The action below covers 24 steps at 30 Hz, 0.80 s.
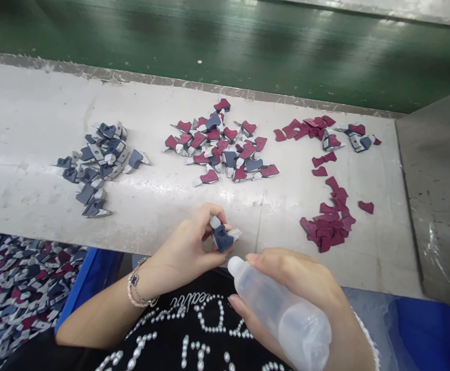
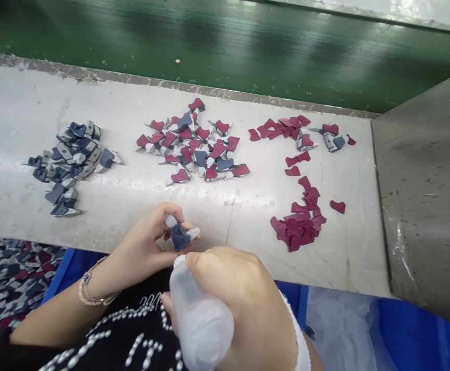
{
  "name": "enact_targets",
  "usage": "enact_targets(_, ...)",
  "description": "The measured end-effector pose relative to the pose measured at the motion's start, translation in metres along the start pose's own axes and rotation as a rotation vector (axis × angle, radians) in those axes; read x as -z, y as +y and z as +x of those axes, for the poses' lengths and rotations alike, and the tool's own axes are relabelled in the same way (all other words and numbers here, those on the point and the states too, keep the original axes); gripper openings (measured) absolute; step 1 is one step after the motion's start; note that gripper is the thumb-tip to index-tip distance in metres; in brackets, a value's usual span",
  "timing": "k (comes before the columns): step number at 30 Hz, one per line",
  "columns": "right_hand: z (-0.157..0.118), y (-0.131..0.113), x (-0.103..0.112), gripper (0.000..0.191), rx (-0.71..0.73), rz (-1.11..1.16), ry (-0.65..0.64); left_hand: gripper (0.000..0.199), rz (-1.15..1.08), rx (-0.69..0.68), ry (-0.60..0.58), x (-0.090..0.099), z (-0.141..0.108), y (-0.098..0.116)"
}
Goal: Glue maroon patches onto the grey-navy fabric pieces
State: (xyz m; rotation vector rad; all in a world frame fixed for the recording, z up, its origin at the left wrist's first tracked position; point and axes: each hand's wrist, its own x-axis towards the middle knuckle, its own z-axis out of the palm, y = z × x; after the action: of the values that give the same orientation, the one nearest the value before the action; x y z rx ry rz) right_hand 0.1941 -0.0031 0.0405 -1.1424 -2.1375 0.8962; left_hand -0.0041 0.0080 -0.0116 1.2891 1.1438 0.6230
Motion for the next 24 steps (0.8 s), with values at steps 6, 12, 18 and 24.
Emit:
enact_targets(6, 0.0003, -0.0002, 0.0030, 0.018, -0.059, -0.005, 0.090, 0.033, 0.107, -0.077, 0.072, -0.0012, -0.0007, -0.0024)
enact_targets(12, -0.0014, -0.0020, -0.0016, 0.022, -0.003, -0.034, 0.010, 0.035, 0.113, -0.049, 0.091, -0.0023, -0.0016, -0.0057)
enact_targets(18, 0.0033, -0.0020, 0.0053, 0.020, -0.052, -0.017, 0.093, 0.034, 0.114, -0.085, 0.068, -0.0012, -0.0012, -0.0017)
enact_targets(24, 0.0039, -0.0030, 0.0079, 0.022, -0.081, -0.012, 0.033, 0.034, 0.055, -0.052, 0.054, -0.0012, -0.0017, 0.0002)
